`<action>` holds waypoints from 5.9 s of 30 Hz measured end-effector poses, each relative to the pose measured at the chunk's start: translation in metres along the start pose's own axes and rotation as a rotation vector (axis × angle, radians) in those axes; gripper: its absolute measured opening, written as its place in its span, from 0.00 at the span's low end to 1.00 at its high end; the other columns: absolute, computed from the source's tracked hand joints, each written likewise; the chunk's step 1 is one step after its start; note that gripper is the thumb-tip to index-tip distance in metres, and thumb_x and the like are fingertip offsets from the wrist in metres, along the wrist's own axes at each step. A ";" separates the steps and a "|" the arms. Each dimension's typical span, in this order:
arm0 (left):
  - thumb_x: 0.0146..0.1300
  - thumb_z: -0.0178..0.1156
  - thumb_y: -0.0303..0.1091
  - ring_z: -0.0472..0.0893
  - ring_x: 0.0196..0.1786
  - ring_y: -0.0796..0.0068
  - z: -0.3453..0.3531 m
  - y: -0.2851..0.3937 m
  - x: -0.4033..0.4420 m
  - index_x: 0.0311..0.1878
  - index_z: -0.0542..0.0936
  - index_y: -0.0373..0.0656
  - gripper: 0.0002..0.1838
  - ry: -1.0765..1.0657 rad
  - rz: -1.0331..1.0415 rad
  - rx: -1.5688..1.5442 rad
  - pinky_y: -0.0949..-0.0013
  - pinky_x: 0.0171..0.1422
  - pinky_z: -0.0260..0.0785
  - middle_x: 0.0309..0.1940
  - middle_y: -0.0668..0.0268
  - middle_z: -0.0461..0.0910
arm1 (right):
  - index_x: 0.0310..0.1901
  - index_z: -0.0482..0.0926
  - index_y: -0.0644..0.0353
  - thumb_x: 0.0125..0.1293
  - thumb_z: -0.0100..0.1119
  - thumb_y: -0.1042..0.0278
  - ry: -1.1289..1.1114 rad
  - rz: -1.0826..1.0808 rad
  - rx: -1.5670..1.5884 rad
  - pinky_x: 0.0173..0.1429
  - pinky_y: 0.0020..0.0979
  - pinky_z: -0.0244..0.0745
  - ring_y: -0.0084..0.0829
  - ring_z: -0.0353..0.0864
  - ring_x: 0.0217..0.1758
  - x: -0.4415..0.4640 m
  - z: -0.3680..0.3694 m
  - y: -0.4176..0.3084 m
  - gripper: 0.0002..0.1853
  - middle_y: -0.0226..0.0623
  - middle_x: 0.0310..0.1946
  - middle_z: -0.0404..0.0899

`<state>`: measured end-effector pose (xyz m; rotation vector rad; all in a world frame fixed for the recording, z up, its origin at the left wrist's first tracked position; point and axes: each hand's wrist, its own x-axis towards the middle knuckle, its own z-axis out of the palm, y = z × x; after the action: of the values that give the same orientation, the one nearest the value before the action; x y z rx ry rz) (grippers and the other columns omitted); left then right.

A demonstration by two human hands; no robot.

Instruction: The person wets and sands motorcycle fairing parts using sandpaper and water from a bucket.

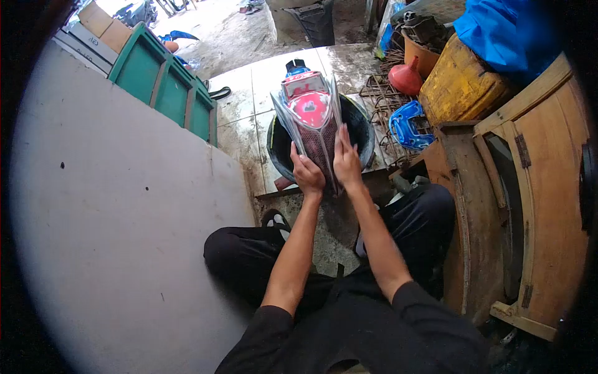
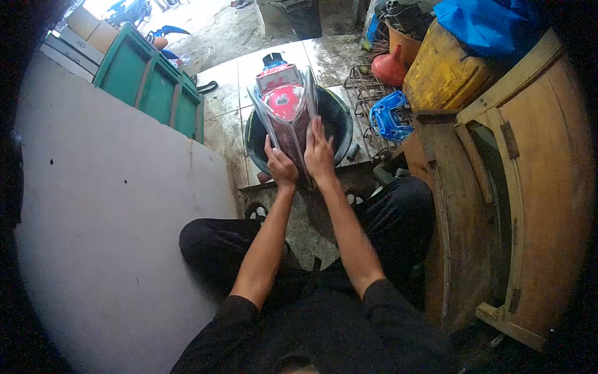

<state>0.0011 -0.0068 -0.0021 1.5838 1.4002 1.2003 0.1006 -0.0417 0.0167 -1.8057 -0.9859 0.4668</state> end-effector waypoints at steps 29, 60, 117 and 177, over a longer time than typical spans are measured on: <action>0.73 0.38 0.34 0.78 0.55 0.34 0.002 -0.005 -0.001 0.71 0.63 0.36 0.26 -0.008 0.022 0.000 0.48 0.58 0.68 0.55 0.33 0.76 | 0.76 0.57 0.51 0.81 0.32 0.49 -0.001 -0.121 0.111 0.81 0.52 0.35 0.42 0.45 0.83 0.050 0.004 -0.007 0.28 0.41 0.79 0.51; 0.73 0.36 0.37 0.78 0.50 0.31 -0.001 0.006 -0.003 0.72 0.63 0.39 0.27 -0.052 -0.071 0.025 0.45 0.54 0.68 0.53 0.34 0.77 | 0.77 0.53 0.54 0.81 0.32 0.51 -0.031 -0.100 0.035 0.80 0.54 0.41 0.45 0.45 0.82 0.037 -0.004 -0.006 0.29 0.46 0.79 0.49; 0.73 0.38 0.36 0.77 0.53 0.32 0.000 0.003 -0.004 0.72 0.63 0.38 0.26 -0.025 -0.034 -0.012 0.47 0.57 0.68 0.54 0.34 0.77 | 0.73 0.58 0.69 0.80 0.32 0.55 0.055 -0.014 0.038 0.80 0.40 0.48 0.50 0.52 0.79 0.048 -0.002 -0.016 0.29 0.58 0.74 0.56; 0.76 0.36 0.39 0.73 0.24 0.57 0.012 -0.008 -0.003 0.72 0.64 0.38 0.26 0.059 0.065 0.071 0.58 0.34 0.64 0.27 0.48 0.79 | 0.69 0.70 0.57 0.80 0.36 0.57 0.141 -0.166 0.196 0.80 0.52 0.43 0.45 0.62 0.76 0.089 0.002 -0.015 0.24 0.46 0.69 0.69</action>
<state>0.0096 -0.0070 -0.0139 1.6666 1.4526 1.2573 0.1465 0.0328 0.0392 -1.5460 -0.9489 0.3169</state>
